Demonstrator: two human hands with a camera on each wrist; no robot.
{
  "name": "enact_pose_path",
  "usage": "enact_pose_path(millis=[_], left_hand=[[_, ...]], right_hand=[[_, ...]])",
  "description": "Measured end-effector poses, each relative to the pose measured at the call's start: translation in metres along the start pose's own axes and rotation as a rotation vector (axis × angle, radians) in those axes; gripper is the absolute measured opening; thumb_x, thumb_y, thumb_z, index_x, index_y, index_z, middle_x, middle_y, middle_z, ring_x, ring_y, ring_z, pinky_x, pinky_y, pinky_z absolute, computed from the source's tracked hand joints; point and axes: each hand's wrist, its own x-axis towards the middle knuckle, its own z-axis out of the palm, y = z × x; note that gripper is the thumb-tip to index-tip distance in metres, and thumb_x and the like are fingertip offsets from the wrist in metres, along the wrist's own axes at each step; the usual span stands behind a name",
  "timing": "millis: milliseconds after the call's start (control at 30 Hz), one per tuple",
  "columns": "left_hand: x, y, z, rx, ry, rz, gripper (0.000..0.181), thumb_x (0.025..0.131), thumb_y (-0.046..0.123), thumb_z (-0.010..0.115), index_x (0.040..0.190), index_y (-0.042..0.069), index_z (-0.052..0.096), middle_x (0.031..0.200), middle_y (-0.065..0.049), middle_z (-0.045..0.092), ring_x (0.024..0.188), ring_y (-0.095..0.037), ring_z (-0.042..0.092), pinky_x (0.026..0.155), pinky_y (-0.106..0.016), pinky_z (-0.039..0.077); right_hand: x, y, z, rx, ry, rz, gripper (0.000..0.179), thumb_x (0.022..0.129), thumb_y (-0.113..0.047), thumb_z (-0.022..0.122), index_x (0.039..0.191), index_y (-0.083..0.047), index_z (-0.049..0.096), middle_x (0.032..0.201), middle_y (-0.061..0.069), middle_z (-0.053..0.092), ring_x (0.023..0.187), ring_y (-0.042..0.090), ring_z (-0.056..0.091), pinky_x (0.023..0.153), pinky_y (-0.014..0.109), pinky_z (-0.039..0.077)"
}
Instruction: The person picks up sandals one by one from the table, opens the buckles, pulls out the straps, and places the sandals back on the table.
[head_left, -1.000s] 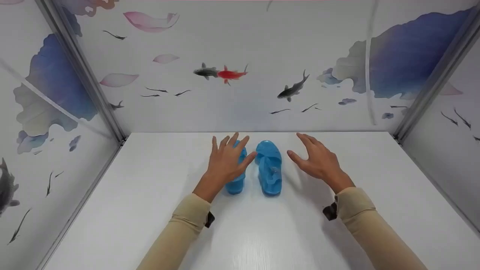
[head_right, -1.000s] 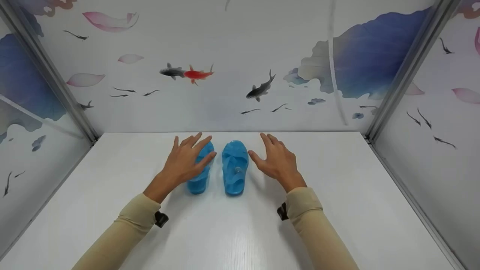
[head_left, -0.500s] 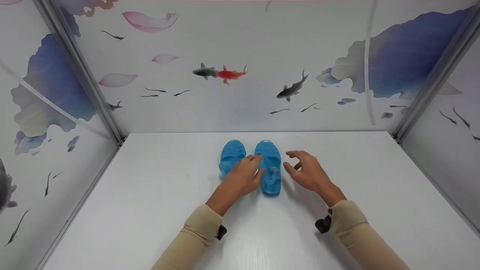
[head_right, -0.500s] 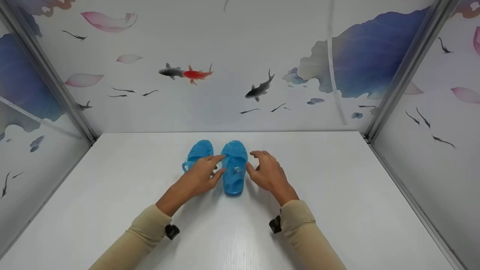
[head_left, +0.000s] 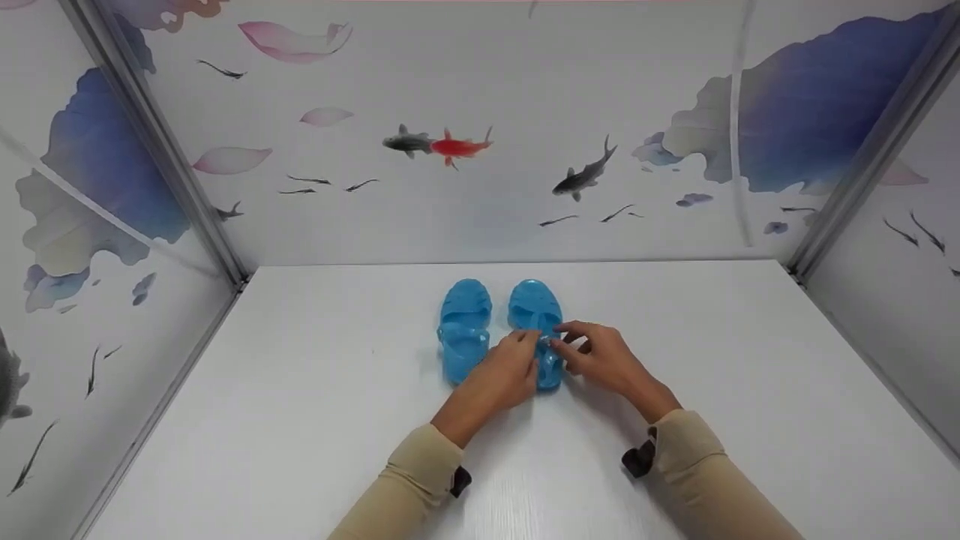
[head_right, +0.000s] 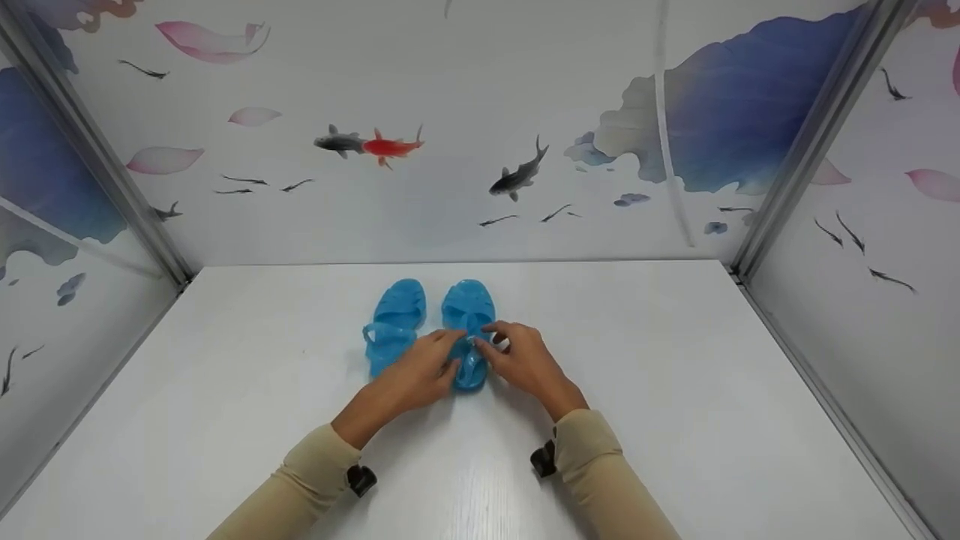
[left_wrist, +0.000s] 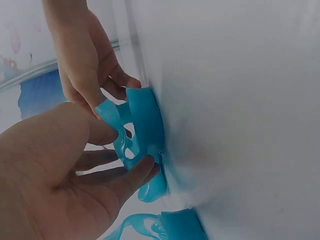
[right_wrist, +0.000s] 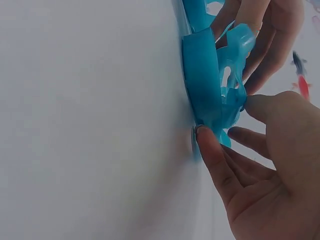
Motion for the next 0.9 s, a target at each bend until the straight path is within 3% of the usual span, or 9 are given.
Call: enact_pose_path(millis=[200,400,733,900], left_hand=[[0.003,-0.003,0.005,0.004,0.023,0.033,0.054,0.115,0.026,0.055,0.164,0.008,0.043,0.164,-0.014,0.052,0.15,-0.029,0.056,0.12,-0.044,0.051],[0.0,-0.009,0.007,0.001,0.054,0.061,0.051,0.115,0.027,0.055,0.162,0.01,0.047,0.162,-0.012,0.055,0.15,-0.028,0.056,0.12,-0.044,0.051],[-0.011,-0.009,0.006,-0.034,0.077,0.112,0.041,0.113,0.026,0.059,0.152,0.012,0.058,0.149,-0.009,0.064,0.14,-0.025,0.063,0.115,-0.042,0.056],[-0.017,-0.01,0.008,-0.037,0.088,0.112,0.039,0.111,0.029,0.064,0.147,0.015,0.062,0.145,-0.007,0.067,0.136,-0.024,0.065,0.113,-0.041,0.058]], right_hand=[[-0.001,0.002,0.003,0.048,0.001,-0.022,0.035,0.108,-0.035,0.068,0.132,-0.011,0.077,0.131,0.009,0.078,0.104,0.023,0.08,0.086,0.036,0.068],[-0.006,0.002,0.006,0.06,0.006,-0.046,0.034,0.109,-0.035,0.068,0.133,-0.012,0.077,0.131,0.008,0.078,0.11,0.024,0.078,0.092,0.039,0.067],[-0.022,0.005,0.006,0.074,0.016,-0.022,0.034,0.108,-0.037,0.069,0.131,-0.014,0.078,0.129,0.006,0.078,0.109,0.022,0.077,0.094,0.037,0.066],[-0.033,0.005,0.008,0.053,0.006,-0.052,0.035,0.107,-0.038,0.069,0.131,-0.014,0.078,0.128,0.007,0.079,0.108,0.021,0.077,0.094,0.037,0.066]])
